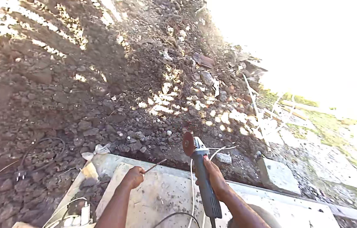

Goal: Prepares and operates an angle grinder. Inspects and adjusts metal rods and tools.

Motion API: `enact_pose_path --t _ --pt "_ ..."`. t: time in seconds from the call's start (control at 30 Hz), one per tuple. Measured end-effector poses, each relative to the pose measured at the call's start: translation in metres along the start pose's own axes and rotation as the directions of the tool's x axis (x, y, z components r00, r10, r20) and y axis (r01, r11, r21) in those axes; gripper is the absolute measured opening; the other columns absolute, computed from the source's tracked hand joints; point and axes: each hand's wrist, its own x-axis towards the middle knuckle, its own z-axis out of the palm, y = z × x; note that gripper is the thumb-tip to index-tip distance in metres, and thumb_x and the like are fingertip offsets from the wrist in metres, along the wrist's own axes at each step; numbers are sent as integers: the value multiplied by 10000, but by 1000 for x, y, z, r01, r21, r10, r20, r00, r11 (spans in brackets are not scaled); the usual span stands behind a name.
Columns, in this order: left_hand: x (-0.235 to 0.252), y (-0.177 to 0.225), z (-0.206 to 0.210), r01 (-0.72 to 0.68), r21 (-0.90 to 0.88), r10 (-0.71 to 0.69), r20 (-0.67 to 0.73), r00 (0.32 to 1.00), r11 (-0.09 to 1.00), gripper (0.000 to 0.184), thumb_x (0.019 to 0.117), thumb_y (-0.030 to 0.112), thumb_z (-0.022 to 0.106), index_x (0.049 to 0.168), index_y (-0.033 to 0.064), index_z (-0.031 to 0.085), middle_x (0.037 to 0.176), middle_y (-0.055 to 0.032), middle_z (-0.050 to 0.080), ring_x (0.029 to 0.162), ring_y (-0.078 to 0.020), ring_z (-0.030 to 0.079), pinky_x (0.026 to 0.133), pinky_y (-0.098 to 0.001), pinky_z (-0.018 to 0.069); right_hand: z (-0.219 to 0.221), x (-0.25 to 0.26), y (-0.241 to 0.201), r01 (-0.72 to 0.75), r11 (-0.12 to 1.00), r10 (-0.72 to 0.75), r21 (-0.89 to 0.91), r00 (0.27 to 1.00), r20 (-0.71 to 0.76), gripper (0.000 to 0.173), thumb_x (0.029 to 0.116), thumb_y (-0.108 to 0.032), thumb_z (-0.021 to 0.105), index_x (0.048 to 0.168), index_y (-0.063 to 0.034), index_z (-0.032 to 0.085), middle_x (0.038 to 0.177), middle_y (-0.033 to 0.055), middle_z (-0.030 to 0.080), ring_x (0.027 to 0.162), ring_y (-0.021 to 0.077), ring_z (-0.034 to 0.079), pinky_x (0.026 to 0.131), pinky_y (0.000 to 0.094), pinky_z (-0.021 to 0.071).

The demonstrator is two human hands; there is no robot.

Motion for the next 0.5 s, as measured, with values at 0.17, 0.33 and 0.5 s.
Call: enact_pose_path --t 0.17,0.33,0.5 --pt "3 10 4 -16 98 13 27 1000 995 283 985 137 560 1224 50 685 1052 -142 727 962 -285 693 904 -501 538 2 10 9 -184 981 184 -60 983 -9 518 1106 -474 351 1318 -41 540 961 198 687 741 329 717 647 479 636" --pt "-2 24 3 -71 34 70 30 997 997 248 1013 152 548 1205 68 682 956 -99 718 804 -216 665 774 -428 542 4 14 8 -223 975 223 -8 975 3 635 1087 -571 307 1281 -28 573 913 210 683 703 325 704 630 464 626" --pt "-13 22 -2 -37 8 37 20 999 999 241 1012 146 560 1205 68 683 927 -83 714 750 -185 645 732 -392 533 4 21 3 -232 971 232 58 973 -1 703 1062 -638 287 1291 -41 580 902 217 676 696 318 697 633 447 620"
